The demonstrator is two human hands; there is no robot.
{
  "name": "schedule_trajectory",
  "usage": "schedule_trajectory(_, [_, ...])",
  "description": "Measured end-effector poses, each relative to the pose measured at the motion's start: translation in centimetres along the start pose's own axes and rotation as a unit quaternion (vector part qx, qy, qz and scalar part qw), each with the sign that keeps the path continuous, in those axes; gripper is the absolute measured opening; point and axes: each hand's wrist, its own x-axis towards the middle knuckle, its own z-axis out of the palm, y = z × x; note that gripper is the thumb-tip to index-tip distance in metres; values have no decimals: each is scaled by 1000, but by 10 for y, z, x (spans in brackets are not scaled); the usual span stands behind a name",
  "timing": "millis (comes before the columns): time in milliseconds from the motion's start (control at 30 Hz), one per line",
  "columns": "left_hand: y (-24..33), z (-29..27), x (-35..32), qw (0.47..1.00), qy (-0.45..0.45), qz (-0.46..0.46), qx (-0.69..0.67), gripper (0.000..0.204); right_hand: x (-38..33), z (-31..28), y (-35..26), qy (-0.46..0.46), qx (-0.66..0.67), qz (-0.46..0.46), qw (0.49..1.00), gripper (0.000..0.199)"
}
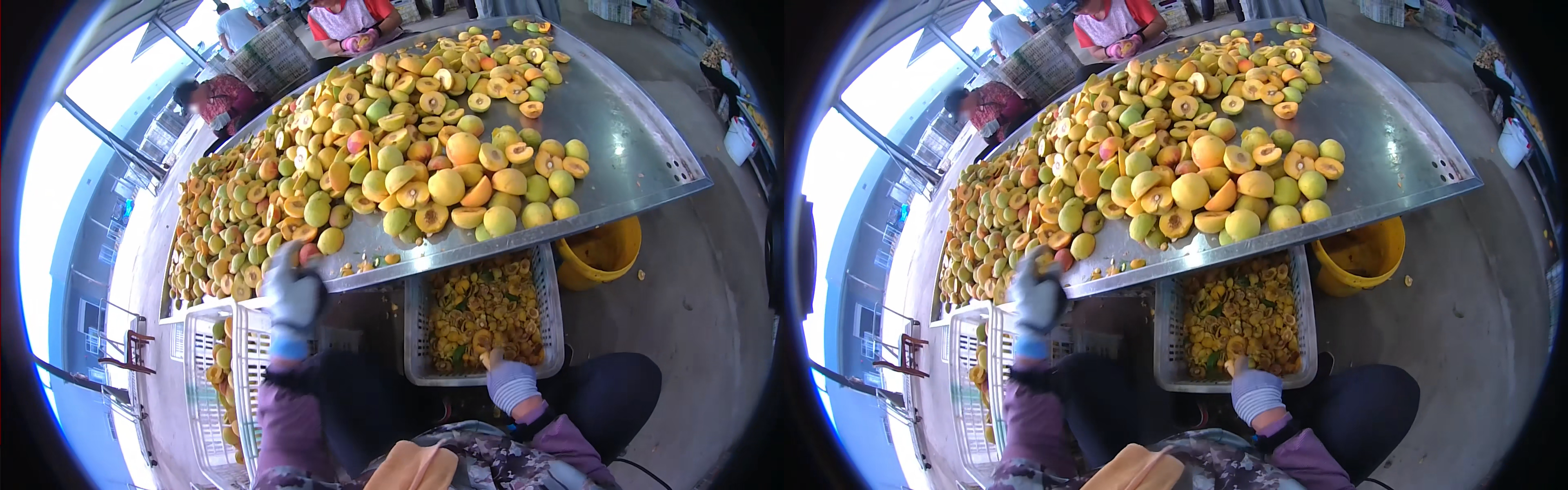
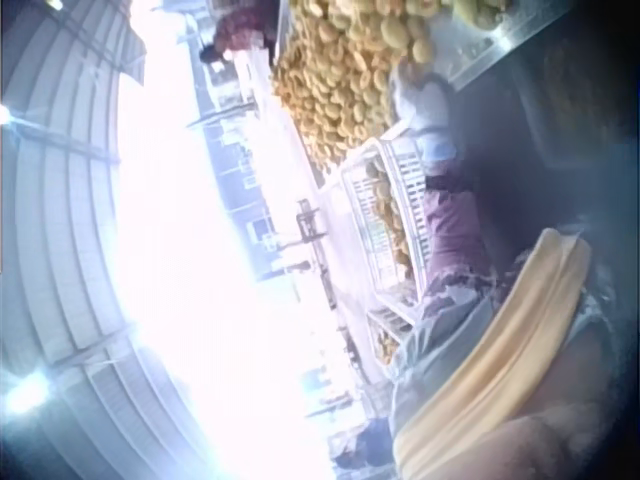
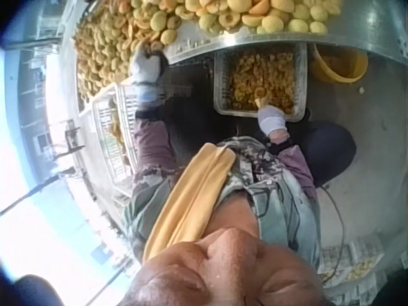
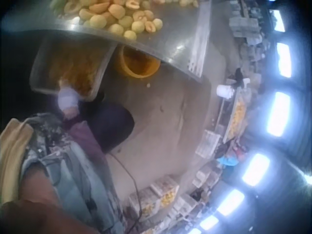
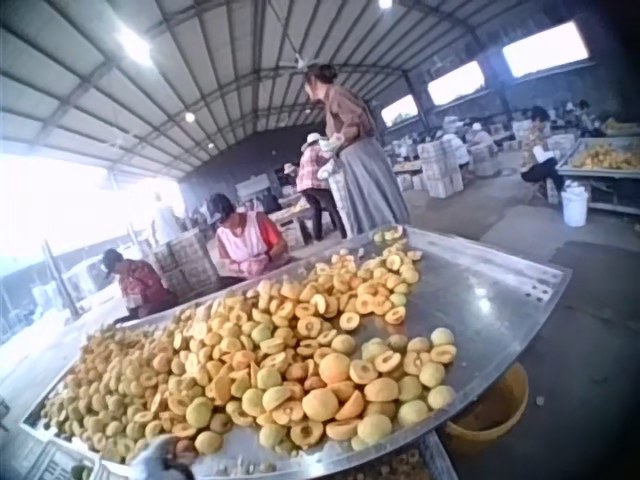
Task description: The person processes halved peaches by picking them up from a table, scooping out the pits using a tool over a waste crate, and placing the fruit into a basket.
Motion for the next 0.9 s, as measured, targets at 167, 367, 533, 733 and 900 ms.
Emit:
schedule_trajectory(167, [55, 122, 39, 958, -257, -112, -59, 59, -4, -11, -5, -28, 35, -18, 999, 24])
schedule_trajectory(367, [45, 129, 44, 932, -243, -143, -230, 45, -3, -30, -16, 19, 77, -44, 996, 32])
schedule_trajectory(533, [39, 85, -22, 923, -199, 38, -327, 56, -3, -53, -34, 188, 185, -100, 959, 30])
schedule_trajectory(733, [85, 36, -96, 644, -322, -270, -639, 58, -12, -73, -63, 250, 172, -161, 939, 26])
schedule_trajectory(900, [98, 23, -125, 604, -336, -241, -682, 59, -23, -77, -70, 225, 146, -171, 948, 27])
